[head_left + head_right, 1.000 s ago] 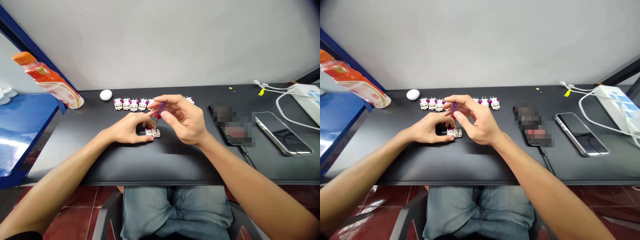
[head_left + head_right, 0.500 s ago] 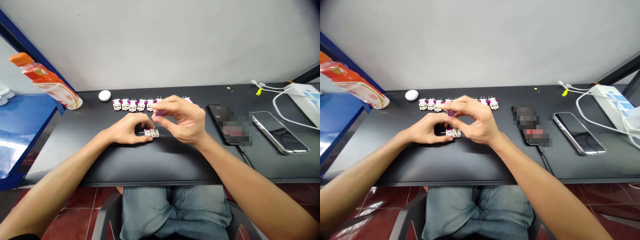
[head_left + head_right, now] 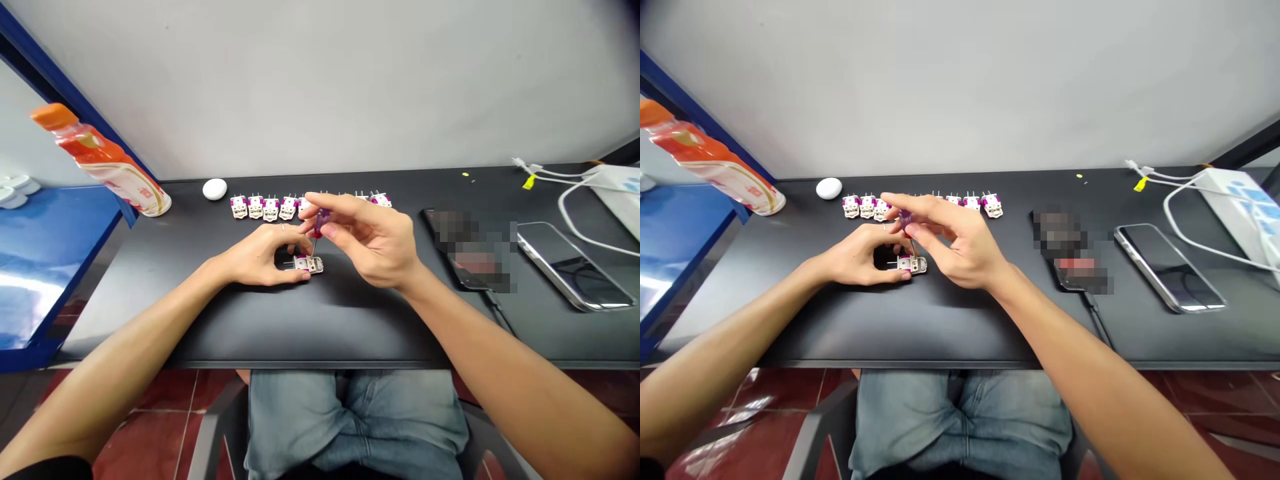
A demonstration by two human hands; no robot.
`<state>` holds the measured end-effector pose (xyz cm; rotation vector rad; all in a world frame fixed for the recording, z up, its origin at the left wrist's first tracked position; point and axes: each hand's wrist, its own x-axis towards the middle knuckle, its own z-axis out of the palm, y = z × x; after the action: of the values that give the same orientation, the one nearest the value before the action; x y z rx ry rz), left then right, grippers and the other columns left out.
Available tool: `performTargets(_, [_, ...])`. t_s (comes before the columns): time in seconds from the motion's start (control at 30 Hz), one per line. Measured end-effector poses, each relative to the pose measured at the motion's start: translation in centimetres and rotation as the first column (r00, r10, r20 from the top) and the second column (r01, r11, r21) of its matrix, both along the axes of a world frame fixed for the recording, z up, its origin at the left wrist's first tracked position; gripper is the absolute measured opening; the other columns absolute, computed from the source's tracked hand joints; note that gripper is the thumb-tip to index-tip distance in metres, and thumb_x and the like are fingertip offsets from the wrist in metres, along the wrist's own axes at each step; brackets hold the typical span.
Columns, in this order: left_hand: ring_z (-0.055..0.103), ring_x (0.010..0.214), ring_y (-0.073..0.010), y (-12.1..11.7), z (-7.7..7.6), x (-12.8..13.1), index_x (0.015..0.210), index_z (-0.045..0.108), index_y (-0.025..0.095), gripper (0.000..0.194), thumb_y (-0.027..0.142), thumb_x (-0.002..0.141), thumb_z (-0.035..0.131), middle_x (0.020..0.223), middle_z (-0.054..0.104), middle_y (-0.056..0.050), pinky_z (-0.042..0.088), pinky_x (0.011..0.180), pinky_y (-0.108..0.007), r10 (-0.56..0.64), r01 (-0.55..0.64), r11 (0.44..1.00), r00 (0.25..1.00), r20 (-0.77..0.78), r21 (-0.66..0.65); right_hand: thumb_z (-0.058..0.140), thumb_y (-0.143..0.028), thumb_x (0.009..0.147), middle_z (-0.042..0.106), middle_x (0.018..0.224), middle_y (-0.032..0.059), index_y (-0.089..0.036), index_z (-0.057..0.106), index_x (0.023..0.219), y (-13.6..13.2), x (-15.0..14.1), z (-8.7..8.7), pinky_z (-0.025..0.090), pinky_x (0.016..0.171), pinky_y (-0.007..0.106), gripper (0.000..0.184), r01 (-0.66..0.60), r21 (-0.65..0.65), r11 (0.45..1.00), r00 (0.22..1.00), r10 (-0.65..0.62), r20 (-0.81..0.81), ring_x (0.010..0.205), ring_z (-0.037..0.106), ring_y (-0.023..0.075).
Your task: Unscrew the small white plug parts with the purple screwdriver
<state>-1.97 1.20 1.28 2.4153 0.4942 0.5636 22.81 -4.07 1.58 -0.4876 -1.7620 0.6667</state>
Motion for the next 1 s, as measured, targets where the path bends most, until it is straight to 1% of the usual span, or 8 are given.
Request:
performTargets(0.07, [0.074,0.087,-0.0209,-0.04,0.05,-0.01,0.110,0.082,0.020,0.027,0.042,0.097,0.089,0.102,0.084,-0.006,0.060,0.083,-0.032,0.007,-0.007,1.000,1.000,-0.005,-0.011,0.068,-0.019,0.116,0.084,0.143,0.0058,-0.035,0.080,0.155,-0.14,-0.02,0.05,0.077,0.105,0.040,0.044,-0.025,-0.039,0.999,1.000,0.026,0.002,0.120,0.086,0.0210])
performTargets(0.2, [0.076,0.090,-0.0215,-0.12,0.17,0.04,0.110,0.082,0.019,0.028,0.045,0.100,0.086,0.104,0.085,-0.007,0.059,0.083,-0.032,0.002,-0.002,1.000,1.000,0.006,-0.010,0.085,-0.021,0.106,0.086,0.133,0.0039,-0.036,0.088,0.142,-0.20,-0.10,-0.11,0.078,0.088,0.033,0.038,0.038,-0.008,0.999,0.999,-0.038,-0.037,0.111,0.086,0.0203])
performTargets(0.27, [0.076,0.090,-0.0215,-0.15,0.27,0.08,0.109,0.082,0.019,0.028,0.046,0.101,0.084,0.104,0.085,-0.007,0.059,0.084,-0.032,0.004,-0.004,1.000,1.000,-0.005,-0.006,0.078,-0.019,0.111,0.088,0.130,0.0025,-0.037,0.084,0.148,-0.17,-0.13,-0.19,0.079,0.091,0.034,0.041,0.035,-0.033,0.999,0.998,-0.037,-0.054,0.107,0.087,0.0186])
performTargets(0.37, [0.077,0.089,-0.0214,-0.19,0.32,0.15,0.110,0.082,0.020,0.028,0.046,0.102,0.084,0.104,0.086,-0.007,0.060,0.085,-0.032,0.016,-0.016,1.000,1.000,-0.019,-0.014,0.067,-0.020,0.117,0.087,0.137,0.0030,-0.037,0.080,0.154,-0.11,-0.11,-0.20,0.078,0.102,0.037,0.042,-0.031,-0.065,0.997,0.997,0.026,-0.073,0.113,0.088,0.0184])
performTargets(0.43, [0.076,0.087,-0.0208,-0.20,0.25,0.18,0.109,0.082,0.020,0.026,0.045,0.102,0.084,0.101,0.086,-0.007,0.059,0.081,-0.031,0.014,-0.014,1.000,1.000,0.000,-0.014,0.074,-0.023,0.115,0.086,0.138,0.0039,-0.036,0.083,0.149,-0.05,-0.09,-0.21,0.078,0.096,0.033,0.037,-0.034,-0.062,0.998,0.998,0.030,-0.064,0.116,0.087,0.0193])
performTargets(0.53, [0.074,0.085,-0.0196,-0.21,0.14,0.21,0.109,0.081,0.019,0.024,0.043,0.105,0.082,0.101,0.085,-0.007,0.058,0.079,-0.030,-0.003,0.004,1.000,1.000,0.029,-0.014,0.086,-0.022,0.107,0.087,0.133,0.0028,-0.036,0.086,0.145,0.01,-0.10,-0.36,0.078,0.084,0.028,0.039,0.042,-0.053,0.998,0.998,-0.044,-0.042,0.108,0.087,0.0176])
performTargets(0.77, [0.076,0.089,-0.0186,-0.35,0.47,0.14,0.110,0.082,0.019,0.019,0.034,0.110,0.070,0.105,0.086,-0.006,0.061,0.089,-0.029,0.041,-0.042,0.998,0.999,-0.013,-0.041,0.079,-0.023,0.112,0.089,0.126,0.0011,-0.034,0.083,0.148,-0.28,-0.40,-0.30,0.082,0.088,0.034,0.038,0.104,-0.051,0.993,0.990,-0.108,-0.095,0.098,0.089,0.0175])
performTargets(1.0, [0.076,0.089,-0.0186,-0.45,0.51,0.34,0.108,0.082,0.020,0.017,0.034,0.106,0.073,0.103,0.086,-0.005,0.060,0.085,-0.028,0.053,-0.054,0.996,0.998,-0.014,-0.076,0.077,-0.019,0.112,0.087,0.124,-0.0007,-0.037,0.082,0.148,-0.23,-0.33,-0.40,0.082,0.087,0.033,0.040,0.105,-0.045,0.993,0.989,-0.109,-0.101,0.098,0.088,0.0165])
